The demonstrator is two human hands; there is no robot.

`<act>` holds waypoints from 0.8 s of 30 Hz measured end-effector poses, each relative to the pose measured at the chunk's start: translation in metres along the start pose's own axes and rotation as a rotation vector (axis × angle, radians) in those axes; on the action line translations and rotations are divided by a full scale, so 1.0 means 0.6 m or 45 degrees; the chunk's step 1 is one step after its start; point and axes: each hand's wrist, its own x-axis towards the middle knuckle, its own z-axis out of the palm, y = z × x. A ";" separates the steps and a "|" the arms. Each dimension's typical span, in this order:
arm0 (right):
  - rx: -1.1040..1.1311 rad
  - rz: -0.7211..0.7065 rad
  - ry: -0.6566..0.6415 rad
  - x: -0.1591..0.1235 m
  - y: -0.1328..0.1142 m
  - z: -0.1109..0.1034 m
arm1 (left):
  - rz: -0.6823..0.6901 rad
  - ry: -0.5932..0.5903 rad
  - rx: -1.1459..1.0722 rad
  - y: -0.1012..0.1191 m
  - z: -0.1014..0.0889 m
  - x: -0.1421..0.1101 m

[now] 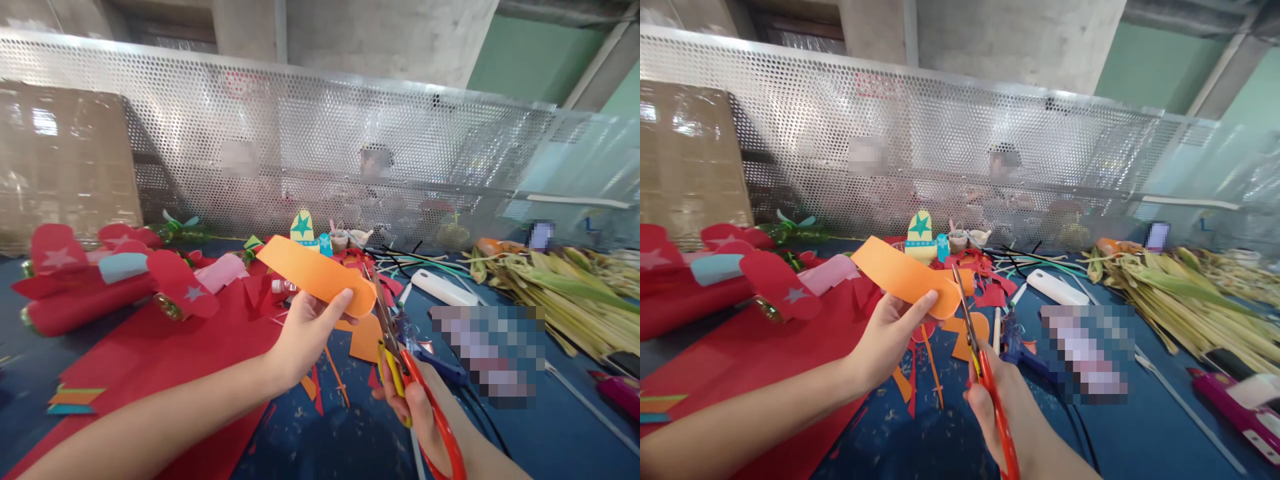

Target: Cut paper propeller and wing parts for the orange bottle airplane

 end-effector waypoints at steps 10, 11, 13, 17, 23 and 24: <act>-0.058 0.054 -0.031 0.001 -0.003 -0.003 | -0.020 0.035 0.040 0.001 -0.001 -0.001; -0.071 0.061 -0.045 0.001 -0.005 -0.005 | -0.018 0.032 0.046 0.001 -0.001 -0.001; -0.085 0.062 -0.045 0.001 -0.009 -0.007 | -0.014 0.025 0.060 0.001 -0.001 -0.001; -0.092 0.085 -0.070 0.003 -0.008 -0.009 | 0.003 0.028 0.071 0.001 -0.001 0.000; -0.128 0.070 -0.063 0.004 -0.011 -0.011 | 0.027 0.014 0.048 0.001 -0.002 0.001; -0.147 0.064 -0.076 0.003 -0.013 -0.012 | 0.023 0.023 0.053 0.001 -0.002 0.001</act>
